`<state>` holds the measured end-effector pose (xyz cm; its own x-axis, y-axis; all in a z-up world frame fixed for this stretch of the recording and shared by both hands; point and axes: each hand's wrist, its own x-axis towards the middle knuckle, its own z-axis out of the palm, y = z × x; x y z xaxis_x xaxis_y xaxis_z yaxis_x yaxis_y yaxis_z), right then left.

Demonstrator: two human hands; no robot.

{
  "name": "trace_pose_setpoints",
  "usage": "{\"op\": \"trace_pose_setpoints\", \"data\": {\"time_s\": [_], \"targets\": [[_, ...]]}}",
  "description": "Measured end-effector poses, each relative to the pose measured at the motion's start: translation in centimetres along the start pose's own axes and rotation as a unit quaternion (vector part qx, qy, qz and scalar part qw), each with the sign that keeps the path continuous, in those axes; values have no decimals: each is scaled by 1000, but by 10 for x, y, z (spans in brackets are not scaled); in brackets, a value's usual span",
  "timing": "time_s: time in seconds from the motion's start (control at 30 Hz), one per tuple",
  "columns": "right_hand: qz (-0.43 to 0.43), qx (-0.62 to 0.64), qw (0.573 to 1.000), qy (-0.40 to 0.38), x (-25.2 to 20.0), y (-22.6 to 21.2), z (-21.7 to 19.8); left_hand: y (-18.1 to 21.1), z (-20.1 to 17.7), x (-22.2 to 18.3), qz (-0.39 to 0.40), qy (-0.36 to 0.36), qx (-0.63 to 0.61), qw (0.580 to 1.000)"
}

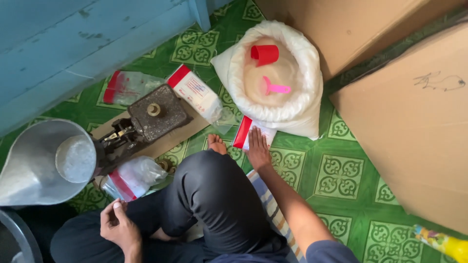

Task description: Scooping white powder from a large sack into small plastic bags, weighing them on a scale, and organizing the filled bags in a large tub.

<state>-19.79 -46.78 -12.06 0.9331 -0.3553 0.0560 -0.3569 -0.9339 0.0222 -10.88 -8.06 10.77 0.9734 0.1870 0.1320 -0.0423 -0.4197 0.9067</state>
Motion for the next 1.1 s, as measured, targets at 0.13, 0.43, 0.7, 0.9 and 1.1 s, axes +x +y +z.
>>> {"op": "trace_pose_setpoints", "data": {"time_s": [0.13, 0.43, 0.7, 0.9, 1.1], "targets": [[-23, -52, 997, -47, 9, 8, 18, 11, 1, -8, 2, 13, -1, 1000], [16, 334, 918, -214, -21, 64, -131, 56, -12, -8, -26, 11, -67, 997], [299, 778, 551, 50, -90, 99, -265, 119, 9, -17, 0, -63, -97, 993], [254, 859, 436, 85, -114, 67, -265, 174, 33, -37, 20, -233, -183, 955], [276, 904, 326, 17, -96, -34, -266, 153, 26, -48, -97, -422, -353, 829]]}}
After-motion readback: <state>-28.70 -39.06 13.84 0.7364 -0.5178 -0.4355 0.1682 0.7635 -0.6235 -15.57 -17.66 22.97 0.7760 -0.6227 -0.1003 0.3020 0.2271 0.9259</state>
